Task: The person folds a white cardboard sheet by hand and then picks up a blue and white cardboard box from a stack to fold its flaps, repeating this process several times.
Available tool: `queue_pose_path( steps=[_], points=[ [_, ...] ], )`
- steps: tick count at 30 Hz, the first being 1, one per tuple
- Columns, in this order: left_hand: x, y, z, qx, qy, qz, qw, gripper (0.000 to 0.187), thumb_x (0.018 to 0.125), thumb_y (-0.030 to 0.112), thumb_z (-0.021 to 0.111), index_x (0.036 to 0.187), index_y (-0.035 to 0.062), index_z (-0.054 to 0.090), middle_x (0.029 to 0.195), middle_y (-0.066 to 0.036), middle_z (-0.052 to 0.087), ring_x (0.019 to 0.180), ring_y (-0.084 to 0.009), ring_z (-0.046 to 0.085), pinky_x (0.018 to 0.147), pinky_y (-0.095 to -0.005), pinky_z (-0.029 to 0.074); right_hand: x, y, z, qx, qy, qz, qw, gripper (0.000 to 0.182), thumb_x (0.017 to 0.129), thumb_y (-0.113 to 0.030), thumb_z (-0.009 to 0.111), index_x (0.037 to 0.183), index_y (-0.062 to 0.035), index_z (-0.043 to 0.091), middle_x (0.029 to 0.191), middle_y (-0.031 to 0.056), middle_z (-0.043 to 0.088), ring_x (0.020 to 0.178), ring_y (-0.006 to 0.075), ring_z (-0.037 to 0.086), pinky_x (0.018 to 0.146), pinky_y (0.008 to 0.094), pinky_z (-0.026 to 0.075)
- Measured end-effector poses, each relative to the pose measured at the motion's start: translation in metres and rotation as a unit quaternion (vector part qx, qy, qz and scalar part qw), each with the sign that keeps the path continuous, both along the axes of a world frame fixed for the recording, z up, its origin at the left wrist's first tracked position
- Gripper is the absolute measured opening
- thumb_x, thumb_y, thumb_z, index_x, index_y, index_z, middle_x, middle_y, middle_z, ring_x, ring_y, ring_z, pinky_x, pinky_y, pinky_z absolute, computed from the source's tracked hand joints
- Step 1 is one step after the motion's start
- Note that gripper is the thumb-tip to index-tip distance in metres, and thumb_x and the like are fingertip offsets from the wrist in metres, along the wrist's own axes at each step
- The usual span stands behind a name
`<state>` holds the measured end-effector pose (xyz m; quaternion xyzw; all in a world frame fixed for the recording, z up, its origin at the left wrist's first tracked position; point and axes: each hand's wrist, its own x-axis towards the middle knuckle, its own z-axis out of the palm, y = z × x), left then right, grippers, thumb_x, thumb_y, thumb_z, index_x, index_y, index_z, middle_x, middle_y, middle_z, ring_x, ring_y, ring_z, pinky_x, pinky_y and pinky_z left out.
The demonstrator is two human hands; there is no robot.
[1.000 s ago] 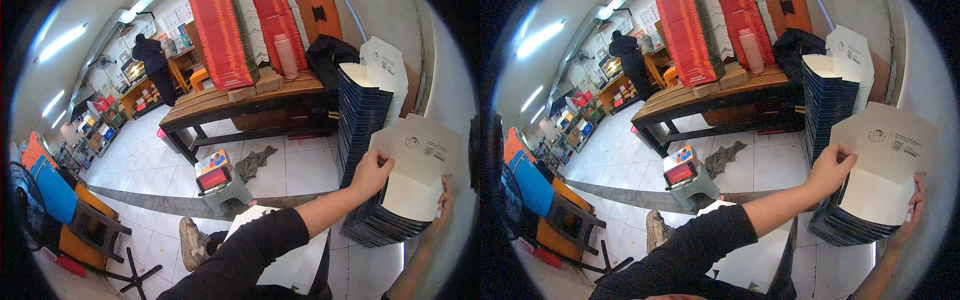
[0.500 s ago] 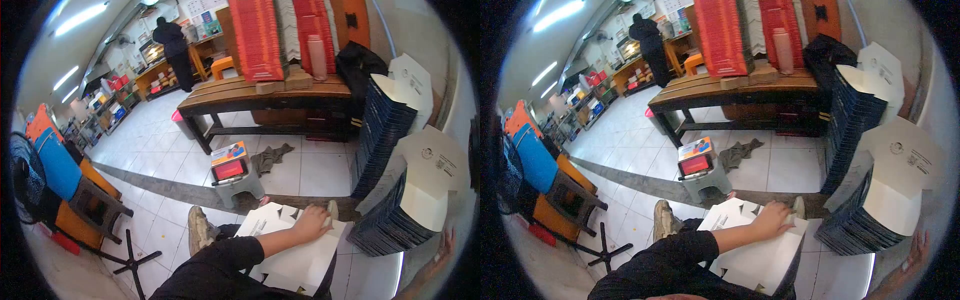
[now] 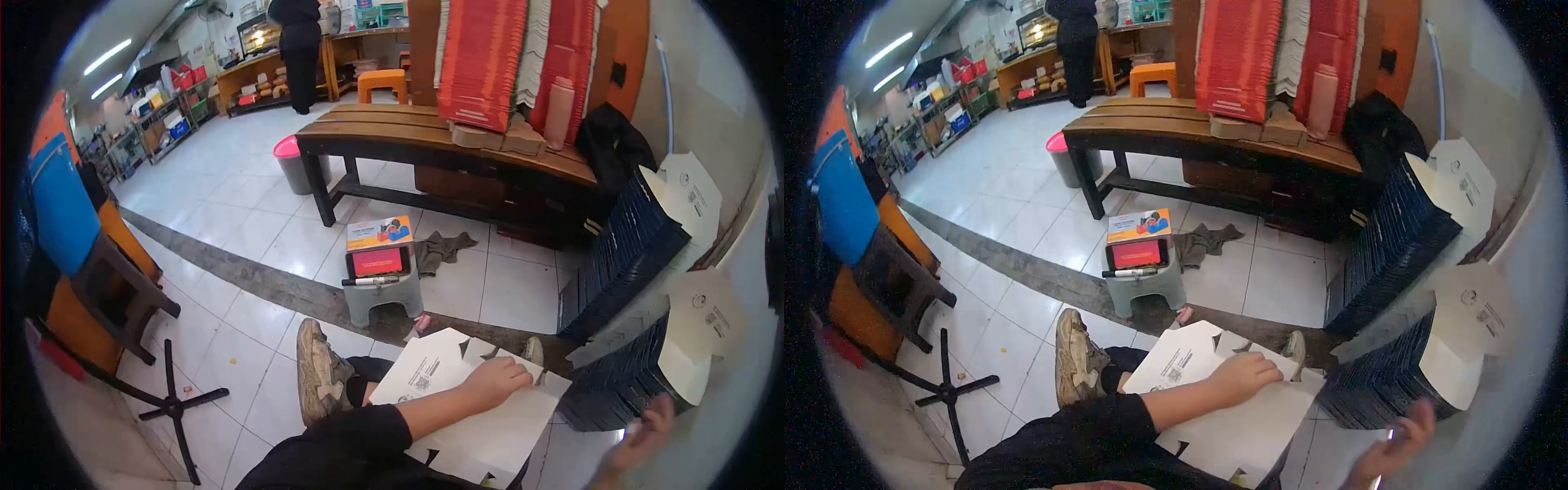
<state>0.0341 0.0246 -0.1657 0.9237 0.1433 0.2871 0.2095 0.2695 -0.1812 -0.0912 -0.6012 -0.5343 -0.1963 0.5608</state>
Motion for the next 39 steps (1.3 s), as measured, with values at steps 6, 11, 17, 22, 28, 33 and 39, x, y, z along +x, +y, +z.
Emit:
queue_pose_path(
  steps=[6,11,17,22,28,33,39],
  points=[
    [-0.036,-0.012,0.067,0.012,-0.192,0.019,0.981,0.032,0.069,0.004,0.065,0.100,0.0090,0.065,0.095,-0.004,0.064,0.094,-0.0242,0.058,0.082,-0.0374,0.046,-0.111,0.052,-0.028,-0.188,0.245,0.169,0.936,0.042,0.078,-0.005,0.066,0.117,0.0012,0.050,0.124,0.0155,0.050,0.117,0.0257,0.048,0.102,0.0382,0.036],
    [-0.066,-0.014,0.092,0.069,-0.224,0.115,0.965,0.032,0.073,0.007,0.072,0.105,0.0094,0.064,0.103,-0.006,0.062,0.099,-0.0257,0.056,0.088,-0.0394,0.043,-0.113,0.061,-0.018,-0.165,0.329,0.135,0.920,0.031,0.079,-0.003,0.066,0.108,-0.0009,0.054,0.108,0.0114,0.057,0.103,0.0209,0.053,0.095,0.0324,0.039],
    [-0.088,-0.030,0.080,-0.272,-0.377,0.072,0.883,0.045,0.084,0.024,0.072,0.122,0.0082,0.054,0.121,-0.011,0.049,0.112,-0.0233,0.051,0.094,-0.0361,0.042,-0.092,0.055,0.018,0.023,0.136,0.184,0.973,0.024,0.075,-0.018,0.070,0.091,-0.0057,0.057,0.106,0.0146,0.060,0.094,0.0260,0.060,0.087,0.0418,0.048],
    [-0.094,-0.028,0.104,-0.785,-0.321,-0.075,0.524,0.047,0.094,0.013,0.060,0.136,0.0079,0.039,0.127,-0.011,0.054,0.114,-0.0217,0.057,0.097,-0.0380,0.047,-0.119,0.071,0.087,-0.141,-0.228,0.393,0.880,0.023,0.075,-0.024,0.072,0.085,-0.0053,0.062,0.102,0.0141,0.066,0.092,0.0304,0.064,0.090,0.0523,0.047],
    [-0.090,-0.047,0.107,-0.642,-0.412,-0.171,0.624,0.041,0.096,0.005,0.054,0.135,0.0042,0.042,0.121,-0.010,0.059,0.111,-0.0188,0.059,0.098,-0.0361,0.048,-0.145,0.083,0.064,0.041,-0.098,0.192,0.976,0.007,0.068,-0.009,0.073,0.076,-0.0083,0.073,0.094,0.0137,0.070,0.092,0.0353,0.068,0.083,0.0448,0.055],
    [-0.080,-0.049,0.091,-0.551,-0.406,-0.091,0.723,0.023,0.098,0.006,0.051,0.120,-0.0007,0.054,0.114,-0.007,0.060,0.105,-0.0139,0.058,0.094,-0.0303,0.050,-0.133,0.085,0.070,-0.090,-0.106,0.301,0.943,0.025,0.057,-0.007,0.075,0.082,-0.0089,0.075,0.087,0.0101,0.068,0.092,0.0325,0.067,0.081,0.0404,0.054],
    [-0.062,-0.059,0.083,-0.600,-0.362,-0.105,0.705,0.026,0.099,0.006,0.048,0.125,0.0002,0.051,0.116,-0.006,0.058,0.108,-0.0136,0.057,0.095,-0.0308,0.049,-0.156,0.080,0.038,-0.056,-0.114,0.188,0.974,0.028,0.057,0.005,0.073,0.081,-0.0076,0.068,0.092,0.0098,0.064,0.104,0.0370,0.061,0.086,0.0456,0.051]
  ],
)
